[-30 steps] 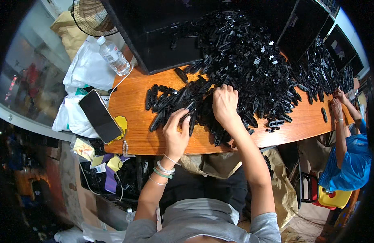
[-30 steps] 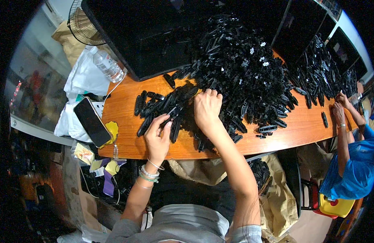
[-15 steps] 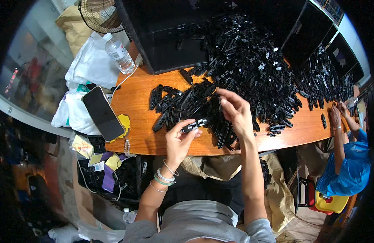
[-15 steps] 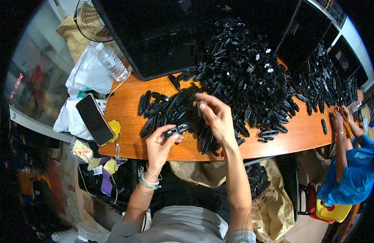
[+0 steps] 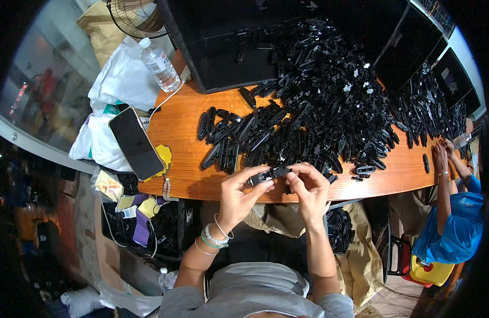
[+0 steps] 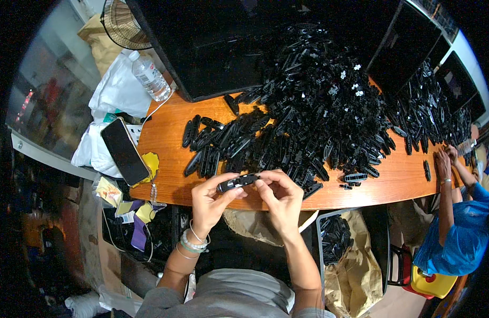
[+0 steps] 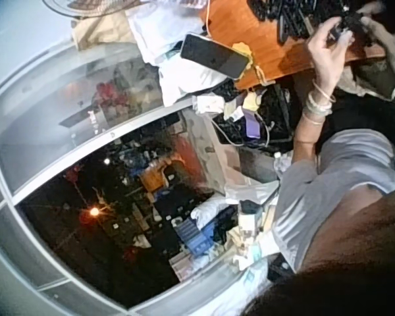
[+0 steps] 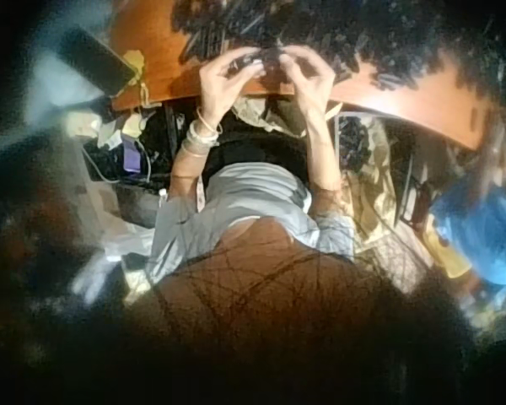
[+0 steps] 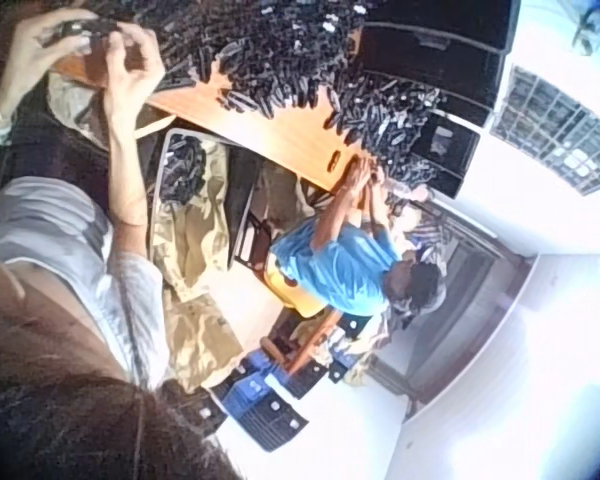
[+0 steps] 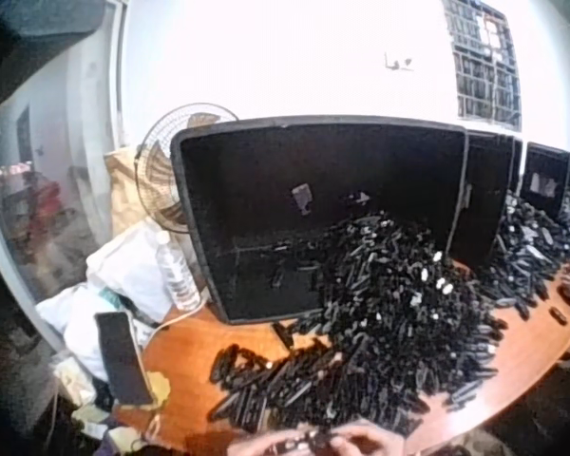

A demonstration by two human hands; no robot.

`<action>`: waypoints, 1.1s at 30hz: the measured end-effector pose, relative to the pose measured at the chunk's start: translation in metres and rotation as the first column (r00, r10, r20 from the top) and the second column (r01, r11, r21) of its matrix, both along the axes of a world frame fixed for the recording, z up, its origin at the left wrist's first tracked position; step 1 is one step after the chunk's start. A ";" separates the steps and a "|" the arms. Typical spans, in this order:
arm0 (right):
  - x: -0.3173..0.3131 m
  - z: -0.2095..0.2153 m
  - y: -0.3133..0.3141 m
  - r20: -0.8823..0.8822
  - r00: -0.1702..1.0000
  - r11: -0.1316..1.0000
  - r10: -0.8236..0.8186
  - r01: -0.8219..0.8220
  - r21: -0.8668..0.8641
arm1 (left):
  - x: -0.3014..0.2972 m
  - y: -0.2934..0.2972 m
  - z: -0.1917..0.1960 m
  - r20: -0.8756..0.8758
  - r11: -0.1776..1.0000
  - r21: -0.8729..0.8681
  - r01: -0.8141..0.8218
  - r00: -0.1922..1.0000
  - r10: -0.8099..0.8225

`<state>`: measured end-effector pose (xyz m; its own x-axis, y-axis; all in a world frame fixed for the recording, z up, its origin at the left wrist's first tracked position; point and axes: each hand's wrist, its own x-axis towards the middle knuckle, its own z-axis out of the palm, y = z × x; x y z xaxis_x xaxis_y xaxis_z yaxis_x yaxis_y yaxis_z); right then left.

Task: The person assembles small plastic components together by hand, pulls additional parts from a container onto the table, and sorts through them to assemble more pieces.

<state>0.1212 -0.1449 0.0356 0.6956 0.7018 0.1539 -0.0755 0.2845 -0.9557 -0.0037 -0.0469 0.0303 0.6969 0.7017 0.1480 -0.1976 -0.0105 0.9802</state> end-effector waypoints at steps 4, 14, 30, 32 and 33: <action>-0.013 -0.004 -0.003 -0.105 0.990 0.996 -0.091 0.090 -0.011 | -0.005 -0.007 0.000 0.023 0.982 -0.183 0.053 0.999 -0.049; -0.022 -0.011 -0.008 -0.093 0.994 0.997 -0.052 0.057 0.049 | -0.001 -0.003 -0.007 0.071 0.976 -0.154 0.151 0.987 -0.142; -0.030 0.002 -0.014 0.453 0.887 0.971 -0.094 0.182 -0.156 | -0.007 0.000 -0.001 0.054 0.956 -0.245 0.162 0.987 -0.153; -0.031 -0.004 -0.020 0.333 0.941 0.970 -0.063 0.136 -0.201 | -0.009 -0.002 -0.001 0.028 0.961 -0.225 0.164 0.986 -0.161; -0.031 -0.005 -0.022 0.331 0.943 0.963 -0.041 0.126 -0.240 | -0.009 -0.003 -0.002 0.009 0.962 -0.211 0.171 0.985 -0.173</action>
